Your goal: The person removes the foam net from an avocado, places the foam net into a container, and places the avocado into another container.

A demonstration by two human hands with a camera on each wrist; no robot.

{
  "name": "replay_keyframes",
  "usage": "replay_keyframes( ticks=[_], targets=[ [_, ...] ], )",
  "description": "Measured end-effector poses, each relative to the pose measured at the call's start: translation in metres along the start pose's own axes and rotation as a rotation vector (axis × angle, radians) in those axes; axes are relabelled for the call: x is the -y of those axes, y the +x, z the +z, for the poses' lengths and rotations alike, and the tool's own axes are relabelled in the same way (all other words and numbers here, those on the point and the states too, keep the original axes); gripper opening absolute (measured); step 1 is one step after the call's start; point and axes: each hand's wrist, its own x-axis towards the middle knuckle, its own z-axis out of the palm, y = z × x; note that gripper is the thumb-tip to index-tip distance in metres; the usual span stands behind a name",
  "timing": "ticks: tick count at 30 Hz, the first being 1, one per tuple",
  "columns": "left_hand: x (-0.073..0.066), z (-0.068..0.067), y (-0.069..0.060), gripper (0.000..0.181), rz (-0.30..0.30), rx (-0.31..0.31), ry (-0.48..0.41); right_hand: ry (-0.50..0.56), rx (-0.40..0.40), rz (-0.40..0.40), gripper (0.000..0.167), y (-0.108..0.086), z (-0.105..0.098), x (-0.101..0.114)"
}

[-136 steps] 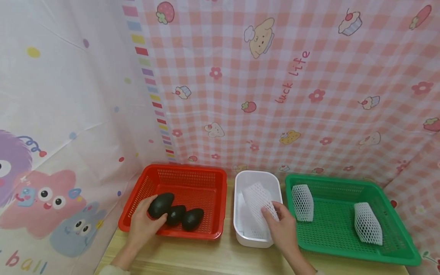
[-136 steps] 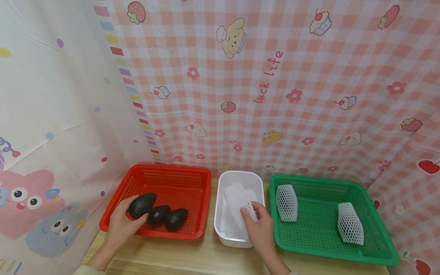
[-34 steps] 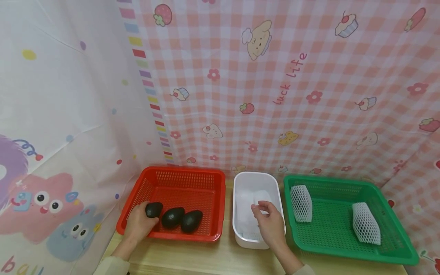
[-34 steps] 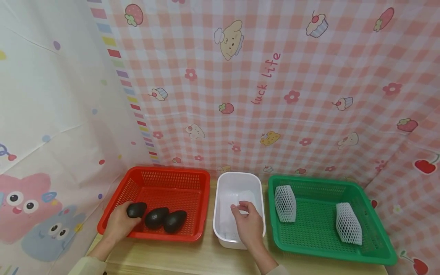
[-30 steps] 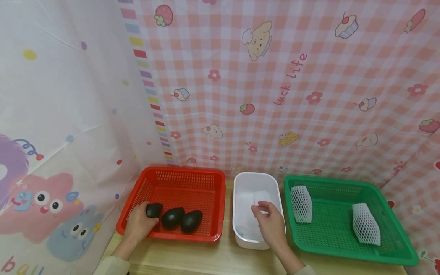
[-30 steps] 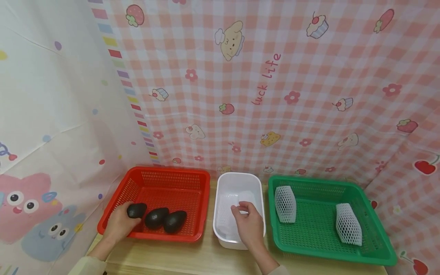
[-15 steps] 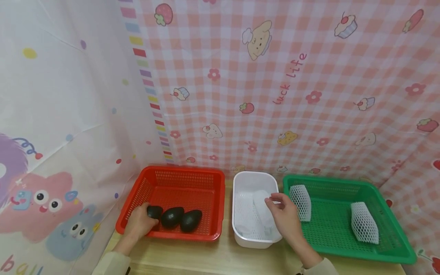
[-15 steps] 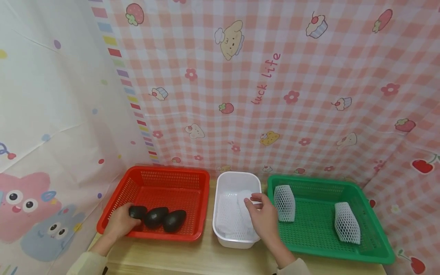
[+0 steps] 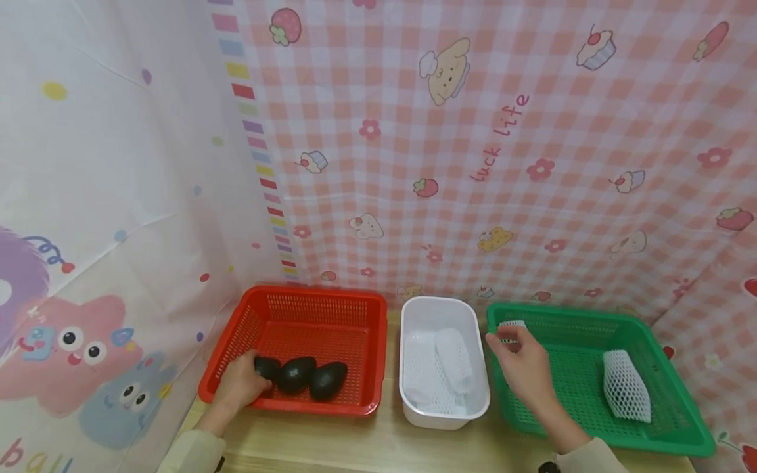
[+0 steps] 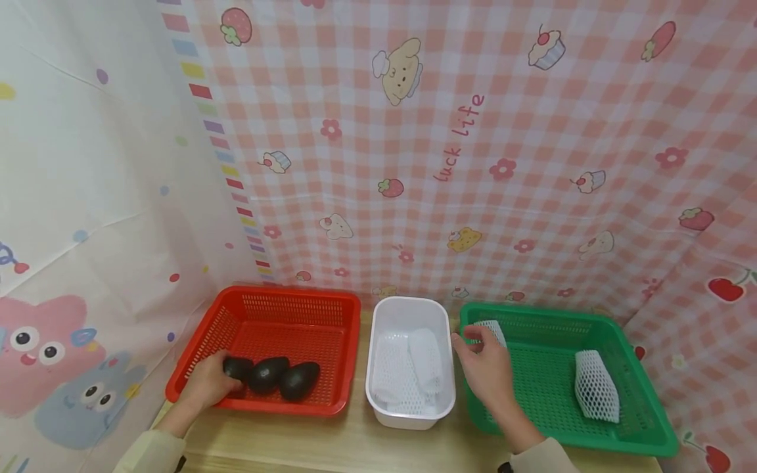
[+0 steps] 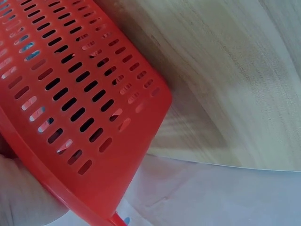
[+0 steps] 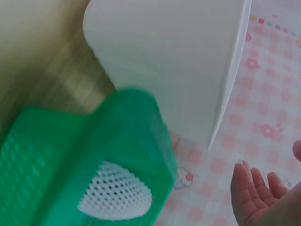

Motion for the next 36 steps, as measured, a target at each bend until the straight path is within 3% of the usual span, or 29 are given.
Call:
replay_keyframes(
  ticks=[12, 18, 30, 36],
  targets=[
    [-0.002, -0.002, 0.004, 0.067, -0.025, 0.032, 0.023, -0.149, 0.128, 0.013, 0.068, 0.037, -0.034, -0.005],
    [-0.002, -0.002, 0.004, 0.066, -0.030, 0.039, 0.032, -0.247, 0.167, 0.033, 0.075, 0.056, -0.037, -0.017],
    [-0.004, -0.004, 0.003, 0.065, -0.016, 0.040, 0.051, -0.460, 0.328, 0.118, 0.089, 0.085, -0.033, -0.044],
    [-0.004, -0.003, 0.005, 0.060, -0.023, 0.048, 0.050, -0.498, 0.389, 0.131, 0.057, 0.093, -0.028, -0.060]
  ],
)
